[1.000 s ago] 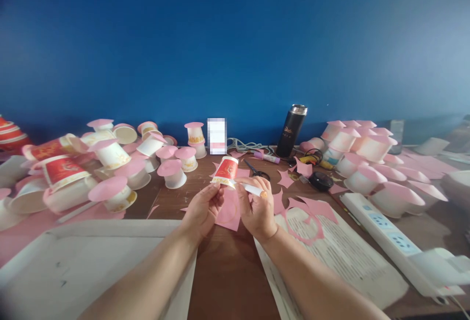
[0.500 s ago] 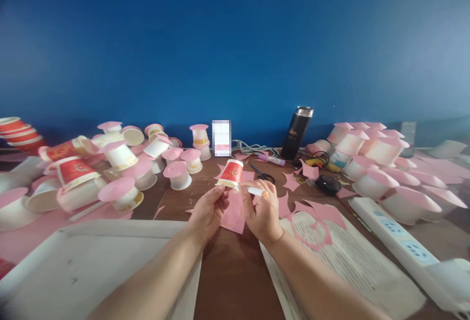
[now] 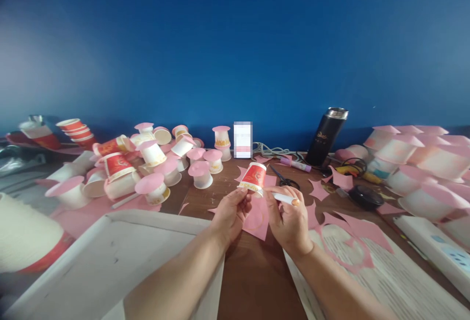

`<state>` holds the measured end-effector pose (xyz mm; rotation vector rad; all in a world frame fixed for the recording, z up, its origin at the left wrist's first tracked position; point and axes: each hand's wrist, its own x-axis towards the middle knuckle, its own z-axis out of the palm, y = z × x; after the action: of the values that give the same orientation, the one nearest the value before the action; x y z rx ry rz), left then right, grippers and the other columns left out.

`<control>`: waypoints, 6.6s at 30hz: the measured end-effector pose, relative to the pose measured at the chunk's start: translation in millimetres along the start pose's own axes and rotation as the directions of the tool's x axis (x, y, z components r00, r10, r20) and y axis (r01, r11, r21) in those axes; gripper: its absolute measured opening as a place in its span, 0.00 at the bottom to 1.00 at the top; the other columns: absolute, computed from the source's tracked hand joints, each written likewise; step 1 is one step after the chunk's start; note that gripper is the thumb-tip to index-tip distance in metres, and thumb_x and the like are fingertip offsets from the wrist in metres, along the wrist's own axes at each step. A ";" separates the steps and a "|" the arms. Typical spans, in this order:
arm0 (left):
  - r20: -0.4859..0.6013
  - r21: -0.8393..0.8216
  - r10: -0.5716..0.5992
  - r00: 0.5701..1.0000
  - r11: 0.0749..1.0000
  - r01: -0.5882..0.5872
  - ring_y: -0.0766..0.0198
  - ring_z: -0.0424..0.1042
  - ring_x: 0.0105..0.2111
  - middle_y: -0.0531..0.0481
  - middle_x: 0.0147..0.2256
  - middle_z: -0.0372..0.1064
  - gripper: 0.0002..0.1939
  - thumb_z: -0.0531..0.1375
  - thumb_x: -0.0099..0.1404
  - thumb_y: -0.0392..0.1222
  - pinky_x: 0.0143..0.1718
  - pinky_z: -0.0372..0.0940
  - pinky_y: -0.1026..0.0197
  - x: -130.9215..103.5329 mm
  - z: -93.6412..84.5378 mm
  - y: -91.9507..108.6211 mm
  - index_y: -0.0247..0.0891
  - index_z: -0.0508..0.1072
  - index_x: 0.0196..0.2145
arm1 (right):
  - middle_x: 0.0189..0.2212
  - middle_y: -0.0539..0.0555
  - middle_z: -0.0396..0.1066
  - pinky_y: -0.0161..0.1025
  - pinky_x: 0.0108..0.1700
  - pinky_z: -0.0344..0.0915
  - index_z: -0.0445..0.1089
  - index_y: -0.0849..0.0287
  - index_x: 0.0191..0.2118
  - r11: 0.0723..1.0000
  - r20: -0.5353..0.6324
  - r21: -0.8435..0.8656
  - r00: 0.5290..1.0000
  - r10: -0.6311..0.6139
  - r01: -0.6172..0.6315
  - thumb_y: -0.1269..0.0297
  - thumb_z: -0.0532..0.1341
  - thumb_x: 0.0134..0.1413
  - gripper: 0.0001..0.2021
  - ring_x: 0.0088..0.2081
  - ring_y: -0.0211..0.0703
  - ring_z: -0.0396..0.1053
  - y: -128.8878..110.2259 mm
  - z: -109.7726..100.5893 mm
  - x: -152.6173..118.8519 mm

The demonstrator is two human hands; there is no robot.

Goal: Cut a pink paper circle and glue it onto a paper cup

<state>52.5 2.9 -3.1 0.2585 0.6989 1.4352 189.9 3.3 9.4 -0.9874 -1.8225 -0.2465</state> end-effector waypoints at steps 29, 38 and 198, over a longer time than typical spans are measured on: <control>0.025 0.069 0.001 1.000 0.998 -0.003 0.76 0.68 0.22 0.52 0.27 0.71 0.07 0.67 0.53 0.34 0.22 0.63 0.74 1.3 -5.8 1.6 0.31 0.75 0.30 | 0.34 0.55 0.75 0.47 0.43 0.64 0.71 0.57 0.42 0.994 -0.051 0.100 0.998 0.040 -0.035 0.68 0.55 0.62 0.08 0.37 0.46 0.70 0.1 -0.4 -2.4; 0.011 0.131 -0.014 1.000 0.991 0.012 0.78 0.67 0.20 0.50 0.31 0.73 0.07 0.66 0.56 0.35 0.17 0.60 0.76 -0.7 -5.4 3.6 0.31 0.75 0.34 | 0.34 0.54 0.75 0.46 0.44 0.63 0.71 0.57 0.42 0.994 -0.052 0.105 0.997 0.049 -0.043 0.69 0.56 0.61 0.08 0.37 0.45 0.69 2.9 0.2 -4.0; 0.046 0.024 0.247 0.968 0.968 -0.248 0.73 0.65 0.25 0.55 0.26 0.65 0.11 0.68 0.53 0.39 0.25 0.61 0.69 16.5 -10.6 42.6 0.35 0.70 0.31 | 0.37 0.55 0.75 0.36 0.28 0.66 0.61 0.52 0.55 0.527 0.264 0.601 0.772 0.578 -0.601 0.55 0.53 0.64 0.16 0.26 0.36 0.69 31.4 19.5 -18.7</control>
<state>11.3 22.5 7.9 0.4100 0.6707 1.6528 202.3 24.9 -23.6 -1.0120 -1.3075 0.8123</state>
